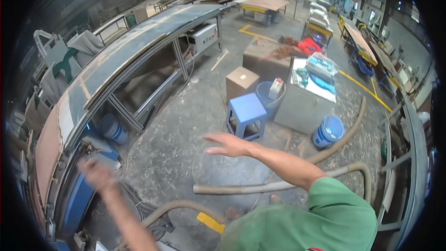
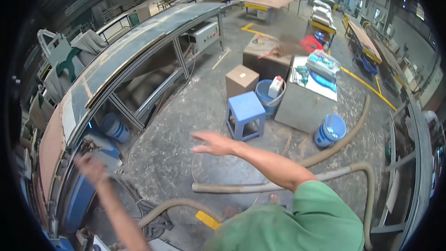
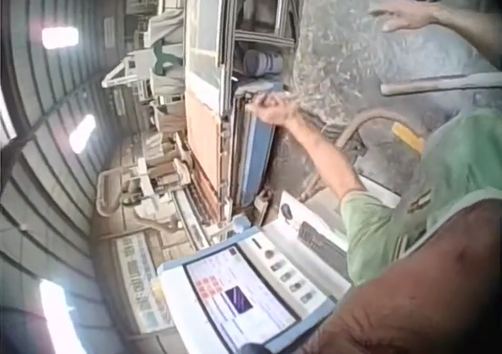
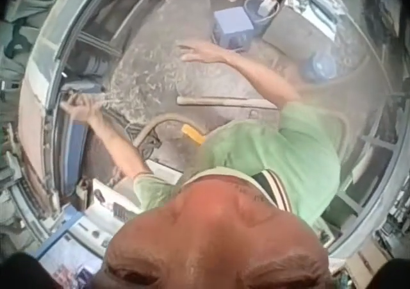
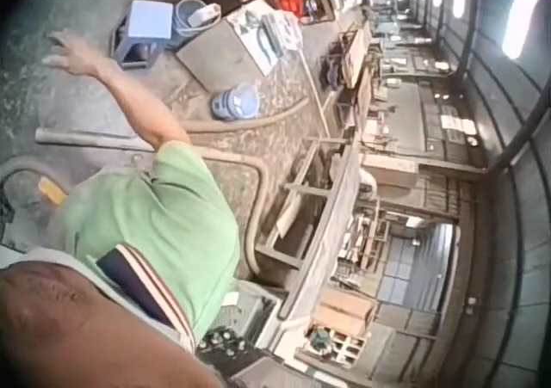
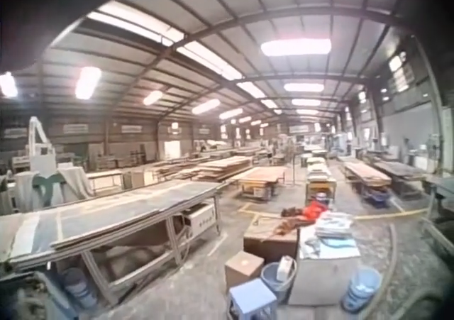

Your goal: Operating a CNC machine to process wood panels, including computer interface interaction and manual positioning of materials.

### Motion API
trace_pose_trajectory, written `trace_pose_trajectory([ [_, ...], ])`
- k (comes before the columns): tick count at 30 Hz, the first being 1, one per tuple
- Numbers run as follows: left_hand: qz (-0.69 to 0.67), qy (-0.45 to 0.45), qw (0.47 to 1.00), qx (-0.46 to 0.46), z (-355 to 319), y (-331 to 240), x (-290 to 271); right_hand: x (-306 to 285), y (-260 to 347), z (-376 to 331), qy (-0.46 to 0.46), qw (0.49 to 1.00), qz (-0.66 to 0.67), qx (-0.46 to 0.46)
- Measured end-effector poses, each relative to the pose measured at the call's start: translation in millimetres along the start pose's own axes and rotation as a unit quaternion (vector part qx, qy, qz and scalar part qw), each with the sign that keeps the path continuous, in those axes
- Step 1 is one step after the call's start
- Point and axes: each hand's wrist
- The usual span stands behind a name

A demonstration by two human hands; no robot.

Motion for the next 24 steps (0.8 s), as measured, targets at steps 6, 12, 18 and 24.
trace_pose_trajectory([
  [6, -0.312, 0.207, 0.849, -0.374, -138.4, -80.2, 163.6, 42.9, 68.4, 45.4, 0.104, 0.99, 0.079, 0.058],
  [12, -0.247, 0.267, 0.879, -0.309, -150.9, -19.2, 204.3, 4.8, 50.0, 51.7, 0.062, 0.966, 0.125, 0.217],
  [18, 0.177, 0.426, 0.864, -0.202, -124.7, 137.6, 131.5, -133.2, -95.6, 144.2, -0.188, 0.938, 0.135, 0.258],
  [24, 0.517, 0.447, 0.713, -0.158, -195.6, 332.3, -115.4, -289.5, -209.4, 261.2, -0.32, 0.864, 0.211, 0.328],
])
Point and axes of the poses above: each hand's wrist, its own z-axis towards the middle knuckle, its own x-axis out of the palm, y = z × x, and after that the axes turned 9 degrees about z, right-handed
